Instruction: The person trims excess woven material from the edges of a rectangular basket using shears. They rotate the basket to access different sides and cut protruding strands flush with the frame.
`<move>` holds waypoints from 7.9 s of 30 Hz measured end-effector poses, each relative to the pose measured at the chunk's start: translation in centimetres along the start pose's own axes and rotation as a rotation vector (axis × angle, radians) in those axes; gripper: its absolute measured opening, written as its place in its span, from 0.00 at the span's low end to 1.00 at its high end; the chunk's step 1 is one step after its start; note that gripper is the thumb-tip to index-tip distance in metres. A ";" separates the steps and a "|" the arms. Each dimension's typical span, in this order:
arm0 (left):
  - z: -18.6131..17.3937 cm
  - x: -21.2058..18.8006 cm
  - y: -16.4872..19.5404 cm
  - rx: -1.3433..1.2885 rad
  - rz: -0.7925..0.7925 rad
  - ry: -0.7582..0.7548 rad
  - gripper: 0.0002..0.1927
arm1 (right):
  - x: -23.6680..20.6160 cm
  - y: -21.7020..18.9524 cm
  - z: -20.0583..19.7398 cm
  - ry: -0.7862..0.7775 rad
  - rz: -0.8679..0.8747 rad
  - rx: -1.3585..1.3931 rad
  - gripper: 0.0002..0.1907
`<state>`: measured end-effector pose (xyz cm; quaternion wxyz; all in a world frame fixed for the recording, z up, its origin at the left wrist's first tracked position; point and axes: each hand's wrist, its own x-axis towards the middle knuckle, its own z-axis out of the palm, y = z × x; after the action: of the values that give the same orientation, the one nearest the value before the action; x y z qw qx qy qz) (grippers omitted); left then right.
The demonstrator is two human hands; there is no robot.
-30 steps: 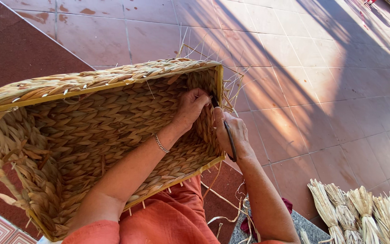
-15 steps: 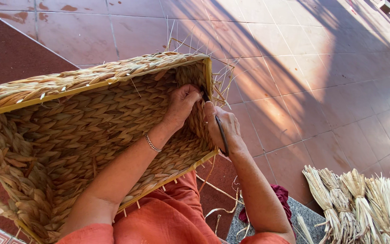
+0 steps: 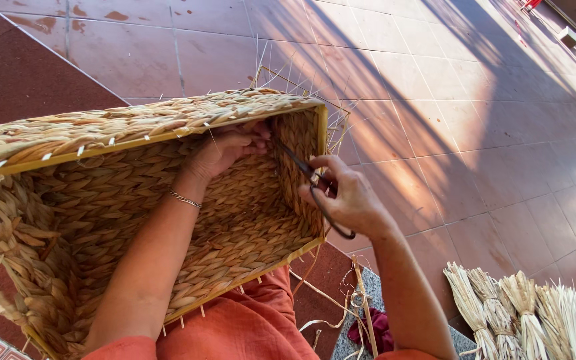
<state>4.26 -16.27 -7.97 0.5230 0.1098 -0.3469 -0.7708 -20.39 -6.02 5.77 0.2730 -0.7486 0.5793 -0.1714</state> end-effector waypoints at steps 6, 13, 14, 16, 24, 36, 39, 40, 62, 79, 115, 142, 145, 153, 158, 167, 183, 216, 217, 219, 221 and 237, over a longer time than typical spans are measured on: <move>0.3 0.2 -0.7 -0.076 0.072 0.037 0.14 | 2.5 -2.8 -2.9 -0.001 -0.043 -0.172 0.33; 0.1 1.0 -0.9 0.003 0.034 0.104 0.11 | 4.4 -5.7 -3.0 -0.002 -0.001 -0.607 0.32; 0.0 0.9 -0.8 0.011 0.032 0.108 0.10 | 4.7 -6.0 -2.9 0.004 -0.014 -0.611 0.31; 0.0 0.9 -0.9 -0.041 0.031 0.086 0.09 | 5.1 -6.3 -2.8 0.003 -0.016 -0.613 0.31; 1.0 0.7 -1.0 -0.100 -0.007 0.051 0.08 | 6.5 -7.2 -2.7 -0.089 -0.001 -0.644 0.33; 0.3 0.9 -1.2 -0.044 0.039 0.079 0.08 | 7.6 -7.4 -2.8 -0.198 -0.182 -0.867 0.34; 0.3 0.6 -1.1 0.103 0.000 0.061 0.08 | 7.8 -7.1 -2.9 -0.247 -0.151 -0.903 0.34; 0.4 0.5 -0.9 0.147 -0.035 0.045 0.08 | 7.8 -7.0 -2.8 -0.257 -0.120 -0.901 0.33; -0.4 0.1 0.8 0.151 -0.077 0.060 0.11 | 9.2 -6.2 -0.9 -0.120 -0.061 -0.834 0.28; -1.1 1.0 0.0 0.152 -0.084 0.190 0.09 | 9.0 -6.1 0.0 -0.177 -0.056 -0.919 0.30; 1.9 4.3 -5.9 0.825 0.374 0.539 0.13 | 2.8 5.6 13.5 0.148 0.250 0.678 0.38; 1.8 4.1 -4.5 0.944 0.367 0.384 0.15 | 9.0 3.9 11.7 0.336 0.193 0.379 0.31; 1.7 4.3 -4.4 0.953 0.395 0.389 0.14 | 9.2 4.7 11.8 0.386 0.074 0.272 0.32; 1.6 4.3 -4.1 0.849 0.323 0.367 0.13 | 8.7 4.0 11.8 0.354 0.108 0.339 0.26; 1.4 4.0 -4.0 0.939 0.207 0.400 0.10 | 8.3 2.5 11.8 0.323 0.197 0.407 0.23; -0.7 4.1 -2.9 0.745 0.239 0.426 0.21 | 6.2 5.3 15.6 0.390 -0.014 0.493 0.23; 3.9 -10.7 3.1 0.928 -0.100 0.621 0.18 | 5.1 4.8 17.6 0.290 -0.191 0.691 0.24; 2.3 -8.6 7.1 0.603 0.444 0.423 0.11 | 8.2 -12.3 -0.3 -0.149 -0.575 -0.087 0.31; 2.1 -8.5 7.1 0.596 0.434 0.422 0.11 | 8.4 -13.1 -1.0 -0.155 -0.559 -0.186 0.31; 2.1 -8.6 7.3 0.597 0.400 0.433 0.10 | 8.2 -14.1 -2.3 -0.165 -0.523 -0.384 0.31; 2.1 -8.8 7.2 0.618 0.347 0.458 0.10 | 7.8 -14.5 -2.9 -0.197 -0.506 -0.392 0.33; 2.6 -8.3 5.8 0.652 0.382 0.479 0.07 | 8.3 -15.8 -3.6 -0.237 -0.501 -0.475 0.27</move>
<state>10.64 -9.11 -3.84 0.6595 0.3782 -0.4550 -0.4636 -7.94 -11.92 17.73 0.1061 -0.9245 0.3662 -0.0056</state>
